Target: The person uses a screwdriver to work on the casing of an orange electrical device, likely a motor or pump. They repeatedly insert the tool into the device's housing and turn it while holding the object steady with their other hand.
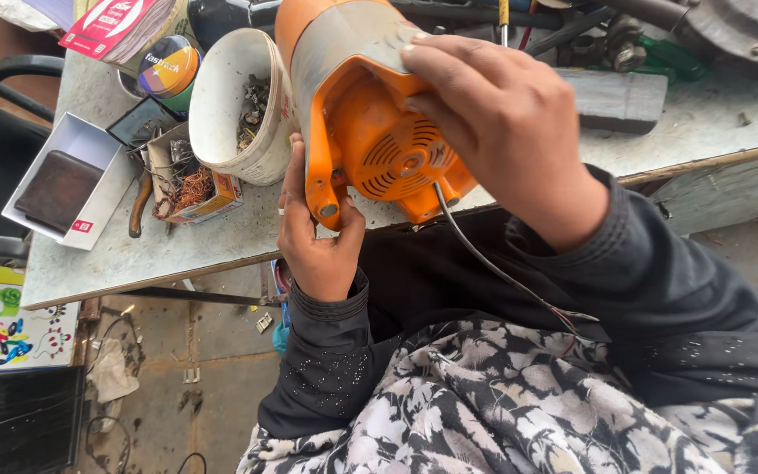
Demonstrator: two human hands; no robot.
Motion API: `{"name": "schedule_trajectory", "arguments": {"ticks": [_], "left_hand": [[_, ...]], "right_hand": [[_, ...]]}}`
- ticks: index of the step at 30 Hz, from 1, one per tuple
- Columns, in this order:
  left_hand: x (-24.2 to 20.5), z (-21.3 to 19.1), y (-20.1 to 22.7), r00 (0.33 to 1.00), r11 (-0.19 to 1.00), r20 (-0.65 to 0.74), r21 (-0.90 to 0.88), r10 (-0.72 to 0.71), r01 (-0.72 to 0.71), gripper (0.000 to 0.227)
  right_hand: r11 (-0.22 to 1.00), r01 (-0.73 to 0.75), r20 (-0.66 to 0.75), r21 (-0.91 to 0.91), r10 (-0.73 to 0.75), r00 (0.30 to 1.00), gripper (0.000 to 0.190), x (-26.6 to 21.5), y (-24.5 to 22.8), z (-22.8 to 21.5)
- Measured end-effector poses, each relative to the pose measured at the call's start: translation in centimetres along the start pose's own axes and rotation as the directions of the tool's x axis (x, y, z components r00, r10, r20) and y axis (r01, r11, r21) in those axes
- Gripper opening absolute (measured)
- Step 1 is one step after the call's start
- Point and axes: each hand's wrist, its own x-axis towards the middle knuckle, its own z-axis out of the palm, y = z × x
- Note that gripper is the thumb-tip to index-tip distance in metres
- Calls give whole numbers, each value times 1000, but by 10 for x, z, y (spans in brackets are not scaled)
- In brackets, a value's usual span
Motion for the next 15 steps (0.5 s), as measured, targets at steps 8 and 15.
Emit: {"name": "schedule_trajectory", "arguments": {"ticks": [8,15], "left_hand": [[1,-1,-2,999,996,39,74,36,-39,56],[-5,-6,1,999,1000,43,22,-23,22,73]], "right_hand": [[1000,-21,-5,11,21,1000,29,-11,6,-10],[994,-34,26,102,32,999,28,-18,6,-9]]}}
